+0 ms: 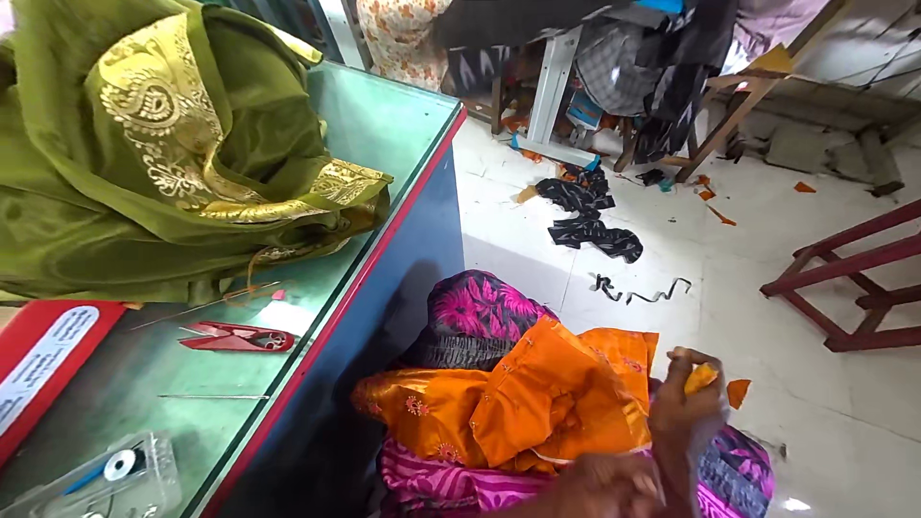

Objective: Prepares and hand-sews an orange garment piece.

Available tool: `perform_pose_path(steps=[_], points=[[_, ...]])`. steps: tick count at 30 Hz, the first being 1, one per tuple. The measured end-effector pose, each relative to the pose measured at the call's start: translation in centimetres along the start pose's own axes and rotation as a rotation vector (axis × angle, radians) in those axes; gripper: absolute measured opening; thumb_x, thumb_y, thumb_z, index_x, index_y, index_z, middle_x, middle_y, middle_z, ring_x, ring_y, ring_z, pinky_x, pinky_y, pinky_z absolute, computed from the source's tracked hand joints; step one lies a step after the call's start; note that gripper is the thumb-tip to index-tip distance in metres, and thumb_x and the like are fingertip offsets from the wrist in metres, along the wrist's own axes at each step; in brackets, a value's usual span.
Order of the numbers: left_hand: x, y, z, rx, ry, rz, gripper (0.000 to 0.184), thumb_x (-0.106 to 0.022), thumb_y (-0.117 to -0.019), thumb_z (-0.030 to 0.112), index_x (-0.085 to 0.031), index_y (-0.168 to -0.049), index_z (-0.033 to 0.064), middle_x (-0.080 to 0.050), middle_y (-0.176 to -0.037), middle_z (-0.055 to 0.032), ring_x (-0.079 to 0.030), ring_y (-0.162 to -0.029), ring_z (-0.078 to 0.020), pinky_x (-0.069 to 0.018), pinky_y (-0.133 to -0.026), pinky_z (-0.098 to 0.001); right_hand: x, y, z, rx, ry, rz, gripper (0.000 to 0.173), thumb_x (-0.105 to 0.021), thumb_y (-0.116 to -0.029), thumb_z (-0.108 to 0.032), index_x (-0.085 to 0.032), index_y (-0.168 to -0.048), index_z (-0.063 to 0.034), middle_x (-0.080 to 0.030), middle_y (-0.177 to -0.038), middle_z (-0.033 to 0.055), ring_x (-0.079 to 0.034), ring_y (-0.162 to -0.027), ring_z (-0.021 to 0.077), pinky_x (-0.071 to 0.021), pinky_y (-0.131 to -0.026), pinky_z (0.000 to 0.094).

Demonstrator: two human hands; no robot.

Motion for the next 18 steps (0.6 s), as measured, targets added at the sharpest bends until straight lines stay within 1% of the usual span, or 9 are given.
perform_pose_path(steps=[2,4,5,7,10,12,14,16,18], points=[[2.6,-1.7,1.4,-0.102,0.030,0.034,0.023,-0.044,-0.1085,0.021,-0.055,-0.089,0.0164,-0.046,-0.075,0.0189,-0.042,-0.066,0.0113,-0.0347,-0.061,-0.0106,0.3,-0.5,-0.2,0.005,-0.046,-0.109,0.037,-0.050,-0.1046,-0.027,-0.062,-0.110,0.0081,-0.062,-0.078,0.0160,-0.056,-0.064,0.0228,-0.0471,-0.064,0.0471],[4.0,-1.8,2.1,-0.121,0.078,0.082,0.022,-0.042,-0.1081,0.017,-0.053,-0.089,0.0180,-0.046,-0.073,0.0190,-0.040,-0.063,0.0110,-0.0336,-0.058,-0.0106,0.2,-0.5,-0.6,0.014,-0.089,-0.331,0.038,-0.052,-0.1032,-0.030,-0.062,-0.113,0.0053,-0.058,-0.072,0.0082,-0.052,-0.057,0.0142,-0.0468,-0.056,0.0385],[4.4,-1.5,2.2,-0.123,0.088,0.104,0.023,-0.040,-0.1082,0.015,-0.052,-0.089,0.0175,-0.046,-0.071,0.0184,-0.040,-0.061,0.0107,-0.0339,-0.057,-0.0104,0.0,-0.5,-1.0,0.028,-0.115,-0.479,0.039,-0.053,-0.1026,-0.031,-0.060,-0.117,0.0041,-0.059,-0.073,0.0047,-0.054,-0.056,0.0101,-0.0494,-0.055,0.0333],[5.5,-0.7,2.4,-0.144,0.078,0.147,0.025,-0.038,-0.1086,0.014,-0.052,-0.088,0.0167,-0.048,-0.070,0.0168,-0.043,-0.059,0.0091,-0.0361,-0.057,-0.0110,-0.6,-0.7,-2.6,0.071,-0.183,-0.729,0.044,-0.056,-0.1020,-0.029,-0.054,-0.128,0.0065,-0.060,-0.076,0.0033,-0.054,-0.058,0.0060,-0.0496,-0.055,0.0273],[7.3,0.7,2.6,-0.188,0.035,0.262,0.028,-0.034,-0.1082,0.012,-0.052,-0.088,0.0161,-0.052,-0.073,0.0146,-0.050,-0.066,0.0054,-0.0433,-0.064,-0.0144,-1.8,-0.6,-6.9,0.228,-0.254,-0.933,0.043,-0.049,-0.1059,-0.024,-0.048,-0.134,0.0086,-0.062,-0.086,0.0038,-0.057,-0.066,0.0032,-0.0516,-0.061,0.0223],[8.5,1.7,2.7,-0.212,0.025,0.355,0.029,-0.031,-0.1081,0.011,-0.053,-0.089,0.0153,-0.055,-0.076,0.0137,-0.055,-0.072,0.0035,-0.0467,-0.070,-0.0171,-2.9,-0.1,-10.3,0.375,-0.285,-1.005,0.042,-0.046,-0.1069,-0.025,-0.053,-0.133,0.0065,-0.065,-0.093,0.0069,-0.059,-0.071,0.0067,-0.0525,-0.064,0.0250],[9.4,2.6,2.8,-0.219,0.046,0.458,0.030,-0.032,-0.1076,0.011,-0.056,-0.090,0.0145,-0.061,-0.078,0.0135,-0.058,-0.074,0.0033,-0.0491,-0.072,-0.0179,-4.5,0.8,-13.7,0.545,-0.310,-1.019,0.040,-0.047,-0.1066,-0.028,-0.059,-0.130,0.0016,-0.068,-0.101,0.0103,-0.063,-0.079,0.0122,-0.0550,-0.072,0.0313],[9.8,3.6,3.7,-0.172,0.039,0.566,0.028,-0.033,-0.1067,0.007,-0.058,-0.095,0.0114,-0.061,-0.081,0.0139,-0.058,-0.075,0.0053,-0.0493,-0.071,-0.0159,-6.4,2.0,-17.1,0.735,-0.358,-0.947,0.032,-0.052,-0.1036,-0.026,-0.068,-0.122,-0.0047,-0.069,-0.103,0.0089,-0.066,-0.084,0.0152,-0.0569,-0.073,0.0341],[9.4,4.5,5.0,-0.122,0.028,0.659,0.027,-0.033,-0.1052,0.003,-0.058,-0.095,0.0083,-0.058,-0.081,0.0133,-0.057,-0.075,0.0065,-0.0488,-0.071,-0.0141,-7.8,3.4,-20.5,0.874,-0.392,-0.898,0.028,-0.056,-0.1012,-0.022,-0.071,-0.121,-0.0108,-0.068,-0.107,0.0064,-0.068,-0.087,0.0149,-0.0583,-0.072,0.0331]])
Point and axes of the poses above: each hand's wrist, its own y-axis away from the middle knuckle, its own x-axis out of the back of the hand, z = x × y, the point moved 1 cm from there along -y, towards the middle knuckle
